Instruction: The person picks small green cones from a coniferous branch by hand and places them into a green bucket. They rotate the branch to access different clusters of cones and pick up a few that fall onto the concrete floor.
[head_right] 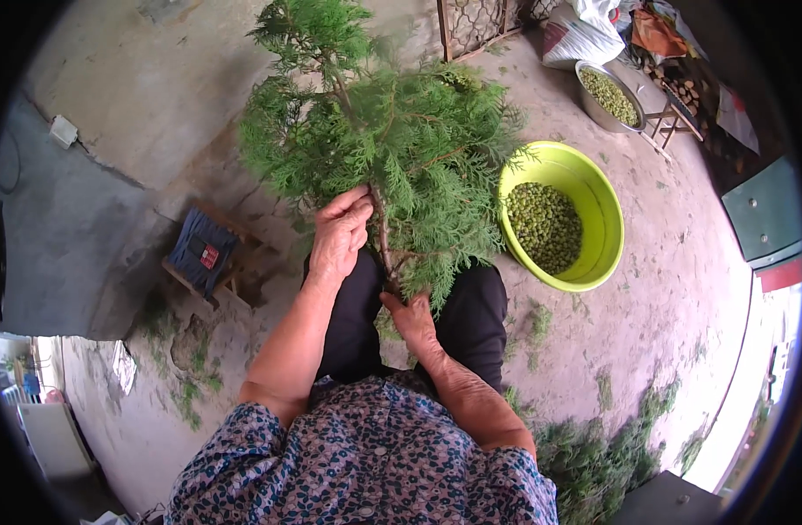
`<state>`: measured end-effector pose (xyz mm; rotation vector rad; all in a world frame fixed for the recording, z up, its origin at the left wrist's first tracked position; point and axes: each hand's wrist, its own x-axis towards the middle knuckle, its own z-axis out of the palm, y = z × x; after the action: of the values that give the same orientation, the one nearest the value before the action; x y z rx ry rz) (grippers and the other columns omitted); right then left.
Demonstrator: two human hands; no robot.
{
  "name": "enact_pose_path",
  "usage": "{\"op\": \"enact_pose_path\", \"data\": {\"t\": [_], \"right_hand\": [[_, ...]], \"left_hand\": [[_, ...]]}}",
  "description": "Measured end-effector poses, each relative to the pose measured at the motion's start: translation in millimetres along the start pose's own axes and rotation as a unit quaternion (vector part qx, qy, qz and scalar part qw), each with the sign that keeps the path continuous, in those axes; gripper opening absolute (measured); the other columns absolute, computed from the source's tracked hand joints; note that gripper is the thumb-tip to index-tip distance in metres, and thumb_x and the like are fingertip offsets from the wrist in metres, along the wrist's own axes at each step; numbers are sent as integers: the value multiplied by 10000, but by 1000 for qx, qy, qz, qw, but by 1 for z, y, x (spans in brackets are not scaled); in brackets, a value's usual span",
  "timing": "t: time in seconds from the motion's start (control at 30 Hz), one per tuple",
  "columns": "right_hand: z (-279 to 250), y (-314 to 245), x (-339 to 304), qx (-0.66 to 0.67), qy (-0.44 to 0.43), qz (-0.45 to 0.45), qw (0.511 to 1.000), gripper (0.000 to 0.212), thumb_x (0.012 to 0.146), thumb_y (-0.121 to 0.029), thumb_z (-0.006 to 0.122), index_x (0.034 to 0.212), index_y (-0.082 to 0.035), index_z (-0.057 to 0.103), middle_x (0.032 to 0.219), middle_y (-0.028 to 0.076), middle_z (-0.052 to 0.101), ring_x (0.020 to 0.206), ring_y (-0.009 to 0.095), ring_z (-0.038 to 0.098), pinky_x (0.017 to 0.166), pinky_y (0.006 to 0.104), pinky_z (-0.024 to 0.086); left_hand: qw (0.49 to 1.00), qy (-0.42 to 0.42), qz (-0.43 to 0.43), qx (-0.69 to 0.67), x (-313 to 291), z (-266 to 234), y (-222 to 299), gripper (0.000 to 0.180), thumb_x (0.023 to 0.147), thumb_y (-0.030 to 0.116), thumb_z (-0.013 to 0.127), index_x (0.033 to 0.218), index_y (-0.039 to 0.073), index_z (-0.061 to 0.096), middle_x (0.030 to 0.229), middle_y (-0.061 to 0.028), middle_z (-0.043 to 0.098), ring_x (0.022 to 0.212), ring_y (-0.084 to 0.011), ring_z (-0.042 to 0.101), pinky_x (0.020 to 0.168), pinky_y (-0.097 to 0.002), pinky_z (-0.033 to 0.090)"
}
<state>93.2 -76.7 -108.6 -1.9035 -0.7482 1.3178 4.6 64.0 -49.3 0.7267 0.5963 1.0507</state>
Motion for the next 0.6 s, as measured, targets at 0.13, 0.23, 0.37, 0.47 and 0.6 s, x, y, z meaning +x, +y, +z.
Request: {"op": "enact_pose_path", "data": {"t": [0.13, 0.23, 0.37, 0.47, 0.6], "right_hand": [[-6, 26, 22, -48, -41, 14, 998, 753, 750, -434, 641, 1075, 191, 376, 957, 232, 529, 942, 303, 522, 809, 328, 404], [0, 27, 22, -85, 16, -80, 993, 581, 739, -433, 642, 870, 109, 478, 852, 249, 517, 800, 335, 539, 676, 377, 428], [0, 5, 9, -42, 8, -75, 996, 442, 761, -355, 631, 780, 73, 522, 706, 194, 532, 628, 268, 520, 588, 380, 416], [-2, 4, 6, 14, 7, -107, 994, 347, 773, -289, 614, 720, 44, 534, 612, 152, 518, 546, 228, 477, 546, 365, 402], [4, 9, 7, 51, 10, -139, 989, 293, 780, -238, 597, 670, 24, 530, 534, 124, 484, 487, 192, 416, 512, 348, 390]], "left_hand": [[993, 74, 13, -89, -4, -3, 6, 163, 843, 189, 571, 869, 29, 595, 796, -71, 624, 412, -34, 378, 346, -165, 277], [960, 156, -8, -233, 2, -44, 14, 257, 862, 298, 537, 792, 53, 569, 743, -51, 604, 521, -86, 487, 421, -190, 386], [876, 413, -76, -239, -1, -67, 36, 174, 897, 191, 474, 911, 28, 535, 811, -61, 579, 700, -195, 555, 641, -364, 523], [921, 209, -134, -299, -5, -56, 41, 134, 897, 124, 462, 852, 10, 516, 705, -26, 500, 608, -105, 448, 510, -243, 432], [976, 90, -1, -200, -19, 12, 59, 134, 903, 126, 448, 877, 22, 529, 726, -10, 499, 596, -56, 398, 490, -228, 345]]}}
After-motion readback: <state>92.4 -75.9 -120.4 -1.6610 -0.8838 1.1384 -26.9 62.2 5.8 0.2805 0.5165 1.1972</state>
